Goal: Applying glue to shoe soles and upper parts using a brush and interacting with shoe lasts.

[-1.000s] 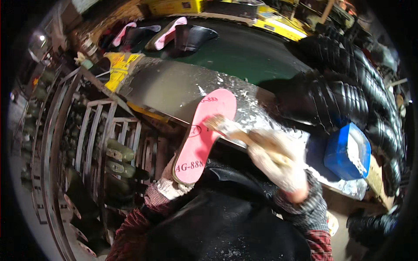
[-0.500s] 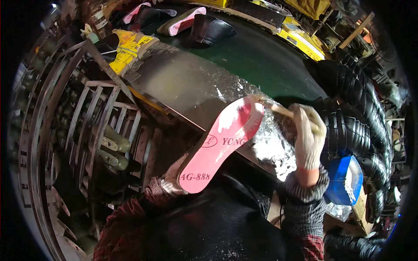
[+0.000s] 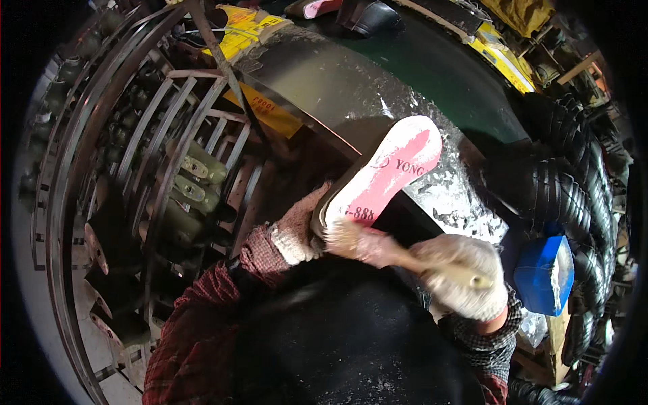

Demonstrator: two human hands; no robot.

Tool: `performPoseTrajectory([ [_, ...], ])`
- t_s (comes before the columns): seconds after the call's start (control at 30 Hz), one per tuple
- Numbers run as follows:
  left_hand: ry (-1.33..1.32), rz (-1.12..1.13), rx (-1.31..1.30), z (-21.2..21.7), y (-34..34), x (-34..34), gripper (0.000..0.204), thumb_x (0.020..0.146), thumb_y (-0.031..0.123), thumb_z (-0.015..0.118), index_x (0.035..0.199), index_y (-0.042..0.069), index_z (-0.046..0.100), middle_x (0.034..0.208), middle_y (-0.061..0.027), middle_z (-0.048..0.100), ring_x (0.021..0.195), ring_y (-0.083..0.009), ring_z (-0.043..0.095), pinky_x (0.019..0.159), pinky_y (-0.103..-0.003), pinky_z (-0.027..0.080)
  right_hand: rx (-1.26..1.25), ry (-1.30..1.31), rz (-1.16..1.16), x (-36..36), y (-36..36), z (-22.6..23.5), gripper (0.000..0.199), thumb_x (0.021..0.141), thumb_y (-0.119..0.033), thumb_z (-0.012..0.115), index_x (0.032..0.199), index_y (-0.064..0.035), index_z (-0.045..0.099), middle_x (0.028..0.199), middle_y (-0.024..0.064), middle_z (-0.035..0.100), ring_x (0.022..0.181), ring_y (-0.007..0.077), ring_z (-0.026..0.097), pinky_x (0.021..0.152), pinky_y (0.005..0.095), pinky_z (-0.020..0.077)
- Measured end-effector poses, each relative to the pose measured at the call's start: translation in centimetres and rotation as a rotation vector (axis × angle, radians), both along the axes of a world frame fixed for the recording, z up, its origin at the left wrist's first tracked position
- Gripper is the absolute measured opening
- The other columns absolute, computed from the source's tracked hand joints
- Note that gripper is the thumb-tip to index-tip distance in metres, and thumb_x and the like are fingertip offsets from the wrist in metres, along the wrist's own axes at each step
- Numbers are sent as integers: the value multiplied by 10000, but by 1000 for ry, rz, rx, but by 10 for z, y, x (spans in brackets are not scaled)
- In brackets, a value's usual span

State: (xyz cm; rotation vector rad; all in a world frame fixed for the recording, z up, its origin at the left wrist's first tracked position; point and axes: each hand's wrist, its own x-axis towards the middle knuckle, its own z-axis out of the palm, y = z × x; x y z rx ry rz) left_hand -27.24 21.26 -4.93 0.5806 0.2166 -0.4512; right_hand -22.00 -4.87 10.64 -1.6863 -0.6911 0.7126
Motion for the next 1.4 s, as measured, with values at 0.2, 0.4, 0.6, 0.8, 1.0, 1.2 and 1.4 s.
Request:
performPoseTrajectory([
  [0.2, -195, 17, -113, -28, 5, -3, 378, 976, 170, 440, 1315, 2, 451, 1250, -108, 574, 1136, -189, 561, 985, -335, 456, 141, -204, -203, -3, -29, -27, 288, 859, -162, 696, 1032, 57, 621, 1010, 175, 665, 828, 186, 667, 755, 316, 568],
  [0.4, -205, 67, 373, -68, 12, -9, 436, 1001, 285, 437, 1352, 27, 439, 1266, -144, 578, 1117, -229, 597, 966, -370, 488, 111, -63, -488, 58, -38, -61, 276, 879, -154, 661, 1069, 44, 632, 992, 118, 667, 852, 148, 634, 782, 268, 514],
  [0.6, 404, 34, -690, -66, 26, -9, 454, 1003, 301, 427, 1351, 12, 457, 1289, -156, 567, 1138, -249, 592, 975, -376, 482, -68, -746, -409, 82, -34, -60, 256, 894, -29, 604, 1148, 8, 599, 994, 77, 627, 873, 140, 591, 733, 276, 500],
  [0.8, 372, 109, -784, -40, 23, 2, 492, 988, 319, 432, 1377, 18, 435, 1356, -177, 508, 1213, -336, 528, 1055, -467, 402, -30, -856, -172, 27, -21, -43, 316, 736, -2, 727, 1040, -34, 648, 805, 105, 630, 623, 224, 592, 533, 324, 470],
  [1.0, 324, 314, -74, 56, 28, 84, 545, 910, 454, 572, 1194, -11, 551, 1109, -185, 631, 768, -257, 646, 580, -315, 567, 56, -808, -288, 25, -44, -33, 357, 701, 37, 713, 1048, -25, 654, 878, 122, 623, 777, 274, 625, 680, 357, 508],
  [1.2, 218, 473, -39, 70, -16, 171, 412, 948, 312, 569, 1111, -60, 493, 1200, -209, 498, 1126, -373, 521, 1011, -462, 457, 43, -830, -714, 0, -118, -26, 322, 732, 45, 666, 1051, 16, 636, 992, 185, 643, 865, 276, 636, 764, 341, 516],
  [1.4, 220, -123, -165, 49, -138, 233, 371, 931, 379, 587, 1090, 58, 488, 1116, -149, 514, 1054, -270, 531, 926, -424, 476, 156, -740, -1252, -55, -203, -50, 290, 912, -79, 533, 1165, 59, 561, 1117, 116, 583, 935, 174, 571, 838, 321, 481],
])
